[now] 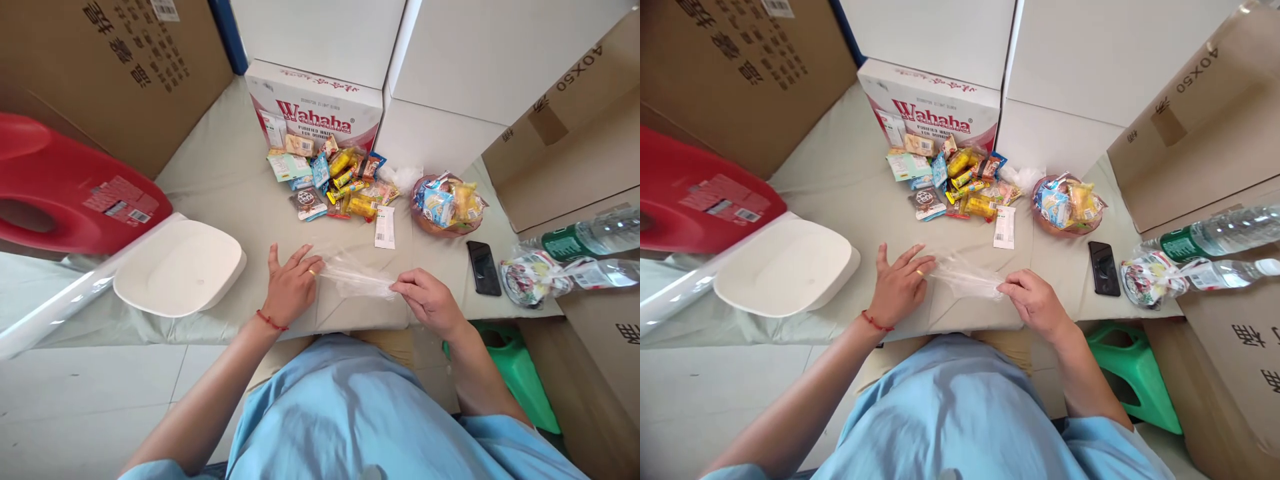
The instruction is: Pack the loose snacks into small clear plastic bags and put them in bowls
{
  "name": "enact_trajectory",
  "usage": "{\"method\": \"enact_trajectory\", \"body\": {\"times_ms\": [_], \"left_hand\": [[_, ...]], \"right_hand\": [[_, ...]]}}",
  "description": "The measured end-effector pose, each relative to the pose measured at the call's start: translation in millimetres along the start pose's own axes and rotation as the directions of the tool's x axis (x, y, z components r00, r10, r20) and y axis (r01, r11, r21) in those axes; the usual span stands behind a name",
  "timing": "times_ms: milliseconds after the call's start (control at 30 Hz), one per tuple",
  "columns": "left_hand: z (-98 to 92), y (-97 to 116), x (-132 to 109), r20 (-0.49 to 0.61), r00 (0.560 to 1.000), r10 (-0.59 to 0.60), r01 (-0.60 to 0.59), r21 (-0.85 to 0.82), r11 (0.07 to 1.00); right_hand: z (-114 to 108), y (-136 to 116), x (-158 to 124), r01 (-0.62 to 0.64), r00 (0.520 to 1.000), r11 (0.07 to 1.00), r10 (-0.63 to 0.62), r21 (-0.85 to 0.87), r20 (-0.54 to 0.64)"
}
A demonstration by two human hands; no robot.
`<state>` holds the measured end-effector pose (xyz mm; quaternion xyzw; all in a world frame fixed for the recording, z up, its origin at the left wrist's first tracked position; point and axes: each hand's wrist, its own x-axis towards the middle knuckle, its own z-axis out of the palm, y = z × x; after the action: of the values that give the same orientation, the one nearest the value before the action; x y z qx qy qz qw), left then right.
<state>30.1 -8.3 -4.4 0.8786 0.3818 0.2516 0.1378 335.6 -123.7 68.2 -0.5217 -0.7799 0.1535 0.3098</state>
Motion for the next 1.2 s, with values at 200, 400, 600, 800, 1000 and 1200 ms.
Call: {"method": "enact_trajectory", "body": {"times_ms": [200,400,600,800,1000,1200], "left_hand": [[10.7,3.7,-41.0,-0.06,0.965,-0.254,0.207,-0.419,0.884],[14.6,27.2,-21.5,0.004,0.891,-0.454,0.352,-0.639,0.684],[-6.0,11.4,12.8,0.084,0.906,-0.415,0.367,-0.646,0.669],[-28.4,-12.2,34.4,-0.029,0.729,-0.684,0.575,-0.514,0.636],[1.2,41.9,38.8,0.676,0.459,-0.576,0.772,-0.625,-0.119],[2.9,35.0,43.2,0.654,0.474,-0.589,0.566,-0.739,-0.365]], "right_hand": [[16.0,27.4,-7.4,-0.325,0.937,0.928,0.342,0.181,-0.07],[69.6,14.5,38.0,-0.33,0.944,0.92,0.326,0.213,0.056],[72.2,30.9,70.9,-0.516,0.835,0.654,0.528,0.553,0.155],[48.8,43.9,70.1,-0.531,0.655,0.137,0.693,0.836,0.302],[81.8,10.2,71.5,-0.444,0.665,0.189,0.725,0.876,0.181],[64.5,19.6,71.8,-0.464,0.659,0.044,0.684,0.885,0.312]]}}
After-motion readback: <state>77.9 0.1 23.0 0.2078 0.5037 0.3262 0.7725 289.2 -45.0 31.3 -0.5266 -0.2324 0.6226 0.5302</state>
